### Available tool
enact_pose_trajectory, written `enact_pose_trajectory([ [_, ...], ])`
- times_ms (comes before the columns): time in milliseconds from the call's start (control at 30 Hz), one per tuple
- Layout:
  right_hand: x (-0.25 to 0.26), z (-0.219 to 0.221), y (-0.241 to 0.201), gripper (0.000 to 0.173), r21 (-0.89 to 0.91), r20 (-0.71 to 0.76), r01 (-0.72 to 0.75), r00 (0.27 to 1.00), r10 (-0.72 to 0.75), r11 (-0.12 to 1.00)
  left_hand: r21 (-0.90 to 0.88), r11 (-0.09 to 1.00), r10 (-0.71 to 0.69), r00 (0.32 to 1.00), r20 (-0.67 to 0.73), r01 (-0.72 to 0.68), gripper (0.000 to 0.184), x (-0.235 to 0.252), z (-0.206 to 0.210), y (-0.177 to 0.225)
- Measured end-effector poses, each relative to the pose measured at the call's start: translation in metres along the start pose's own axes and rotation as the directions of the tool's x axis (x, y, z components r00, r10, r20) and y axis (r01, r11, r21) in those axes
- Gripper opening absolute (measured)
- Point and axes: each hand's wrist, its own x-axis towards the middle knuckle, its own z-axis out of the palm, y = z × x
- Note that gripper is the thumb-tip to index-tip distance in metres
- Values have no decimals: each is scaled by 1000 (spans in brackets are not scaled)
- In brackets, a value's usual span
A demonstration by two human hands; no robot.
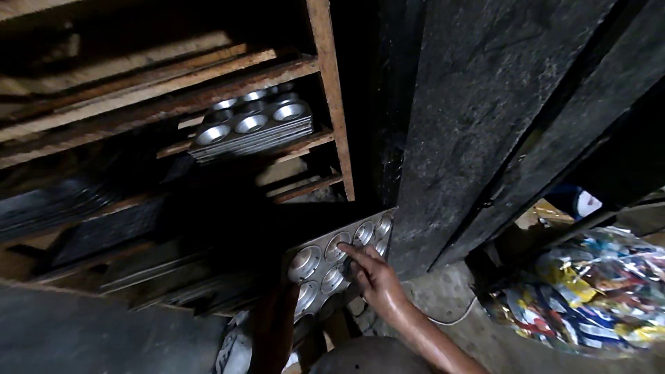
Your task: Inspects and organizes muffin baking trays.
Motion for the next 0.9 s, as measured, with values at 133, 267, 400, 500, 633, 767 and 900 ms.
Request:
enact_pose_trajectory([
  [133, -4, 1, -2, 42, 102, 60, -30, 998, 24, 994, -34, 999, 11, 1000, 7, -11, 28, -2, 3, -3],
  [267, -2, -4, -2, 40, 406, 218, -162, 973, 77, 899, -10, 1000, 2, 1000, 3, -2, 28, -1, -2, -2],
  [400, -4, -5, -3, 37, 355, 228, -121, 973, 40, 927, -193, 981, 28, 999, -18, -31, 21, -1, 6, -11],
  [500, -7, -3, -8, 36, 539, 242, -41, 964, -108, 841, -153, 988, -1, 1000, -1, 1, 23, 0, 6, -12],
  [633, -8, 6, -14, 48, 77, 162, 205, 963, -215, 976, -143, 989, -26, 999, 36, 31, 27, -2, 9, -6],
  [767, -9, 10, -18, 43, -45, 159, 198, 969, -188, 979, -39, 999, -10, 999, 44, 11, 40, -5, 14, -5],
  [900, -10, 10, -15, 40, 81, 137, 167, 975, -177, 983, -15, 996, 85, 996, 27, -85, 46, -6, 15, -11],
])
